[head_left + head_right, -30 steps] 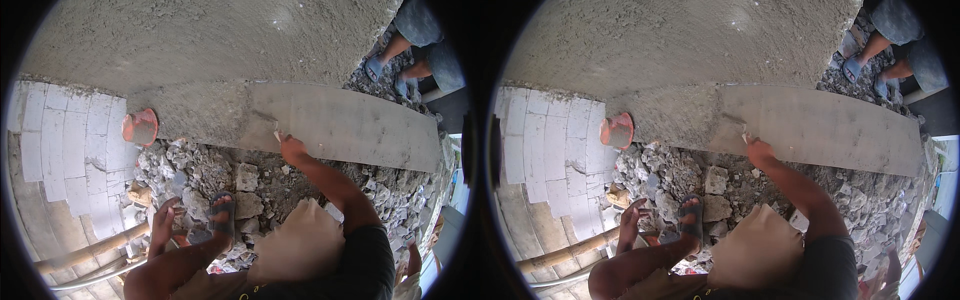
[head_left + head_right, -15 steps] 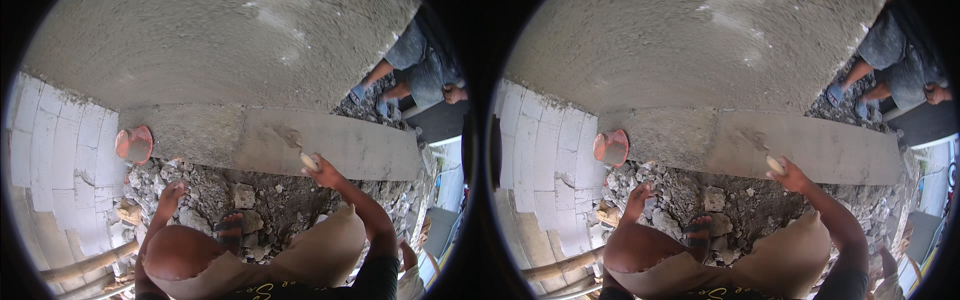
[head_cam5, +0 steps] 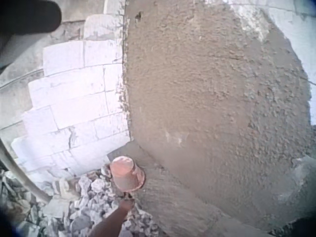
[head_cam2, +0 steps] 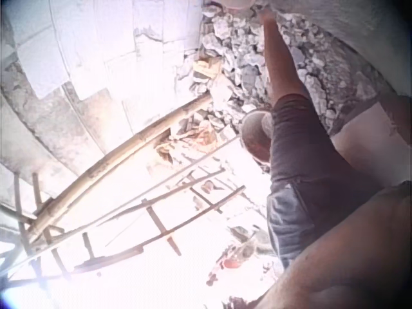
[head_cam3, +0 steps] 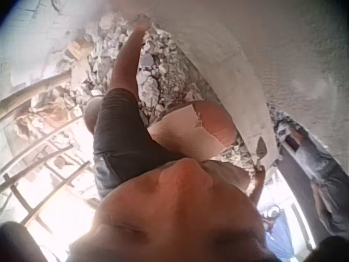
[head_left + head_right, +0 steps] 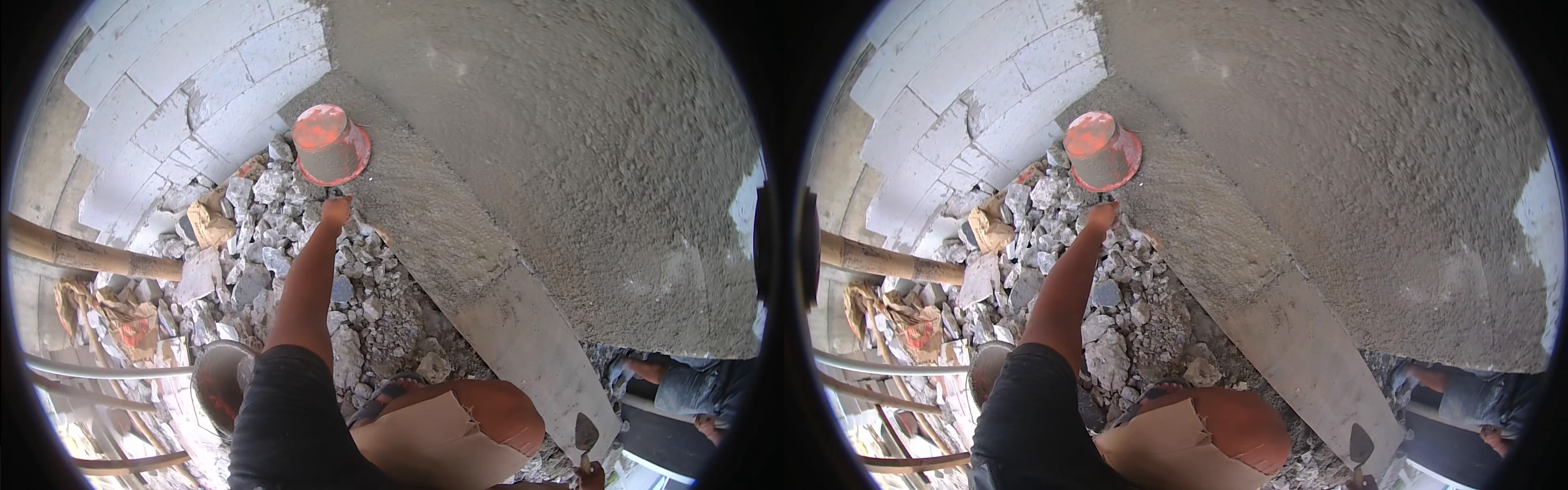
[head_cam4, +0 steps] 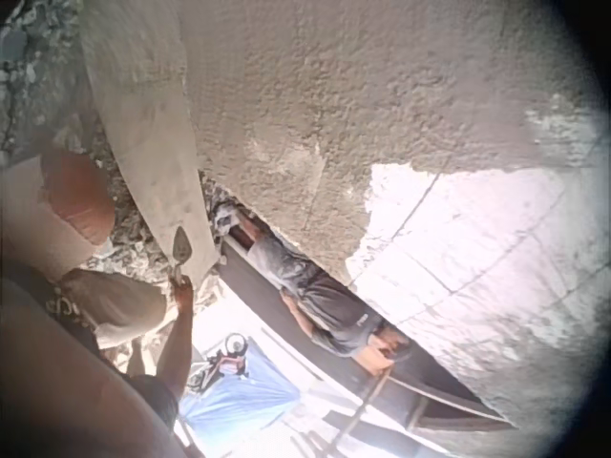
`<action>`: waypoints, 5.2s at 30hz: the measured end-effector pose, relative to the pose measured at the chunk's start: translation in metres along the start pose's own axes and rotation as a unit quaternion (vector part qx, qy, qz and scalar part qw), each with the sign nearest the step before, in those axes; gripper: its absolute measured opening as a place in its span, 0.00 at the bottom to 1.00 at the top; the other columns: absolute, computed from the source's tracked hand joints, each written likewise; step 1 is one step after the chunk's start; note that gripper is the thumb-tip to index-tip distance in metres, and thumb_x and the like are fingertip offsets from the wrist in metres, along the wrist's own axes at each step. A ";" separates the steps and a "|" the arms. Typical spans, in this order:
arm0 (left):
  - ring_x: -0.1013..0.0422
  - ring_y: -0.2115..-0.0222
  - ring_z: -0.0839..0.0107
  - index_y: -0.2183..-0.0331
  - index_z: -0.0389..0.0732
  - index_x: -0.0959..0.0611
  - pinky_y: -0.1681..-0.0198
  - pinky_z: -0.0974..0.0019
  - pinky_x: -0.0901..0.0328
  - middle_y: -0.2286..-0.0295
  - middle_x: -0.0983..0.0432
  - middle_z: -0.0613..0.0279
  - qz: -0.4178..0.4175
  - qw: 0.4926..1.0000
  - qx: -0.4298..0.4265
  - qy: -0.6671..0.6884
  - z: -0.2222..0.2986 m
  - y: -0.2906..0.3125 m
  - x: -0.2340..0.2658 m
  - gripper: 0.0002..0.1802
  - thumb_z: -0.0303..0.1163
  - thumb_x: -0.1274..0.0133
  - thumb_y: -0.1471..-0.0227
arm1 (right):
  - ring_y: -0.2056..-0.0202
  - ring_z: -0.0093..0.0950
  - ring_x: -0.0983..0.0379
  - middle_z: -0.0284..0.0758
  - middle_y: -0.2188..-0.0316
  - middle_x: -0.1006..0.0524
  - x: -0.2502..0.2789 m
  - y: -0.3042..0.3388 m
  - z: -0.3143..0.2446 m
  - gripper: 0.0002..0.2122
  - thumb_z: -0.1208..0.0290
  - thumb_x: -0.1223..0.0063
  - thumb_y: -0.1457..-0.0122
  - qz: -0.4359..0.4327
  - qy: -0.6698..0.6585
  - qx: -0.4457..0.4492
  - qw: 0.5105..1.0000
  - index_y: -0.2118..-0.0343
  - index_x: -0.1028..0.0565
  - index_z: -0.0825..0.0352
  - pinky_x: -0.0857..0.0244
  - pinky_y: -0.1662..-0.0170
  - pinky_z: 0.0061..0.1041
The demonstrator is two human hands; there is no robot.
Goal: The person applies cement mixture to a brick wall using a trowel, taking additional mixture from a bucket on the ground.
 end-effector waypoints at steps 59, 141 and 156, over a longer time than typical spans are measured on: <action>0.33 0.66 0.70 0.62 0.37 0.26 0.60 0.60 0.34 0.69 0.30 0.61 -0.120 0.973 0.167 -0.107 0.185 0.207 0.185 0.16 0.39 0.60 0.39 | 0.65 0.38 0.25 0.40 0.64 0.25 -0.180 -0.137 -0.441 0.19 0.55 0.59 0.40 -0.001 0.325 0.390 0.861 0.50 0.31 0.60 0.30 0.63 0.37; 0.34 0.52 0.59 0.49 0.27 0.30 0.47 0.62 0.43 0.53 0.29 0.46 0.085 0.992 0.057 -0.079 0.166 0.193 0.140 0.31 0.46 0.62 0.39 | 0.67 0.42 0.23 0.44 0.70 0.22 -0.273 -0.094 -0.532 0.19 0.51 0.56 0.41 0.062 0.113 0.346 0.929 0.57 0.27 0.60 0.30 0.63 0.41; 0.33 0.63 0.58 0.59 0.27 0.26 0.55 0.59 0.40 0.64 0.27 0.46 0.138 0.986 -0.015 -0.092 0.146 0.181 0.154 0.26 0.44 0.64 0.38 | 0.67 0.45 0.24 0.46 0.70 0.22 -0.255 -0.070 -0.530 0.20 0.50 0.61 0.39 0.016 0.075 0.227 0.971 0.55 0.28 0.61 0.30 0.63 0.43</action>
Point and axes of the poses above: each hand's wrist, its own y-axis away from the middle knuckle, its own x-axis out of the back of the hand, z = x × y, the point moved 5 cm from there along -y, towards the middle knuckle
